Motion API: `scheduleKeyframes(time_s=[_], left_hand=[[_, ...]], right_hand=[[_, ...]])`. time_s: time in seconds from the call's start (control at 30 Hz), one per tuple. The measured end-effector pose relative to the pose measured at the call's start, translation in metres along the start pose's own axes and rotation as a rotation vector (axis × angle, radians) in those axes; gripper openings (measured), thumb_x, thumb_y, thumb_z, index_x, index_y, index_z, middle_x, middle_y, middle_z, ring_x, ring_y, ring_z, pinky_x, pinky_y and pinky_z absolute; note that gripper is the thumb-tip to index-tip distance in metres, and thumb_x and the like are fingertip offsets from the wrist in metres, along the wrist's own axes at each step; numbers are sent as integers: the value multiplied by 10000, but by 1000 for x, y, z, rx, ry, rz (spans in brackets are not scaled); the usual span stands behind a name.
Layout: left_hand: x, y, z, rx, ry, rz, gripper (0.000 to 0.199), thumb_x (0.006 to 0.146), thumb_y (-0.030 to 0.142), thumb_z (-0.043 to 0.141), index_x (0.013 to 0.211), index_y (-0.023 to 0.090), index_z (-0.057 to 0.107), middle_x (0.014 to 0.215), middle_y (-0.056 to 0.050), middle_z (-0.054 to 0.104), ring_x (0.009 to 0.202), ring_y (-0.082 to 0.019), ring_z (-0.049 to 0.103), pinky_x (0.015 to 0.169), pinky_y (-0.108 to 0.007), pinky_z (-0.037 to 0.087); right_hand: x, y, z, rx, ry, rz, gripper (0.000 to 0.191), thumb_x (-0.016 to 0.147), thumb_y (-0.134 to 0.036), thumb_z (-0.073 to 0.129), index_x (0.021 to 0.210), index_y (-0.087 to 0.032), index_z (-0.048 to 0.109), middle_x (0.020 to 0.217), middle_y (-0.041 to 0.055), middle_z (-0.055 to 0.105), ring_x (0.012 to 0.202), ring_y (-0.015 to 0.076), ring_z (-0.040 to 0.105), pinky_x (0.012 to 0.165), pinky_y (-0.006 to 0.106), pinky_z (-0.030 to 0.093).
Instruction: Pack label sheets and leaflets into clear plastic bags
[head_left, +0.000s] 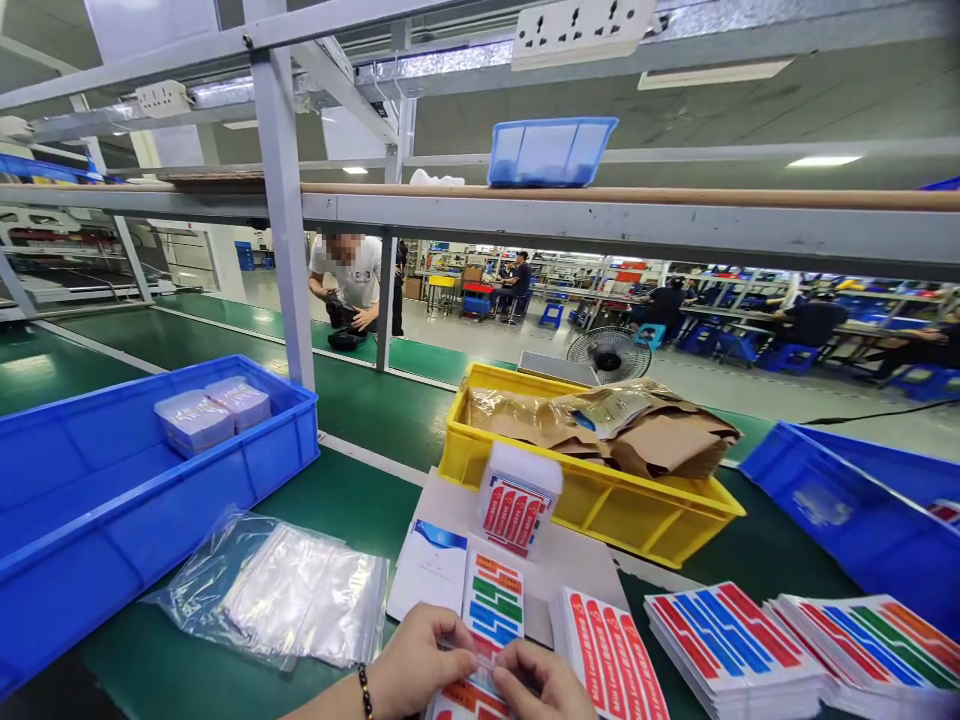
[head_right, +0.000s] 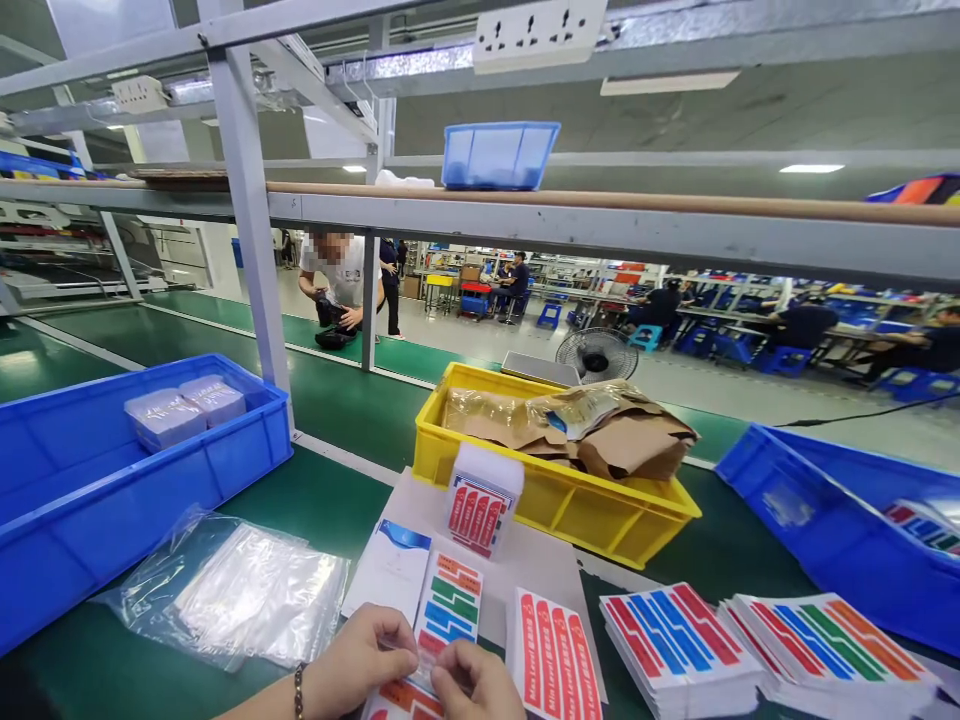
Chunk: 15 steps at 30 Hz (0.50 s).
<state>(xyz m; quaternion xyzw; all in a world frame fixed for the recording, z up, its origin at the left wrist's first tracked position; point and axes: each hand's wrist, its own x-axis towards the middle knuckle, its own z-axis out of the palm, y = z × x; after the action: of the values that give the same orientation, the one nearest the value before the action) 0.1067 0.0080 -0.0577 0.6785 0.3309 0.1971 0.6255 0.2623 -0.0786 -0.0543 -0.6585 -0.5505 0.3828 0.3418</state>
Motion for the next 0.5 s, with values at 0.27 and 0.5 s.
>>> scheduleKeyframes(time_s=[0.27,0.5], left_hand=[[-3,6,1,44,-34,6,102,628,139,529,671,50,555,645,-16,511,613,-75,418,570,-177,321],[2,-3,2,7,-46,-7,137,637,156,544,694,33,556,681,-32,530,632,-77,422,584,-178,323]], right_hand=[[3,0,9,-60,-6,-15,389,781,-470,375,731,-87,426,757,96,497,723,147,417,676,256,336],[4,0,14,-214,52,-75,323,804,-386,349,745,-91,466,785,90,531,743,148,467,686,251,338]])
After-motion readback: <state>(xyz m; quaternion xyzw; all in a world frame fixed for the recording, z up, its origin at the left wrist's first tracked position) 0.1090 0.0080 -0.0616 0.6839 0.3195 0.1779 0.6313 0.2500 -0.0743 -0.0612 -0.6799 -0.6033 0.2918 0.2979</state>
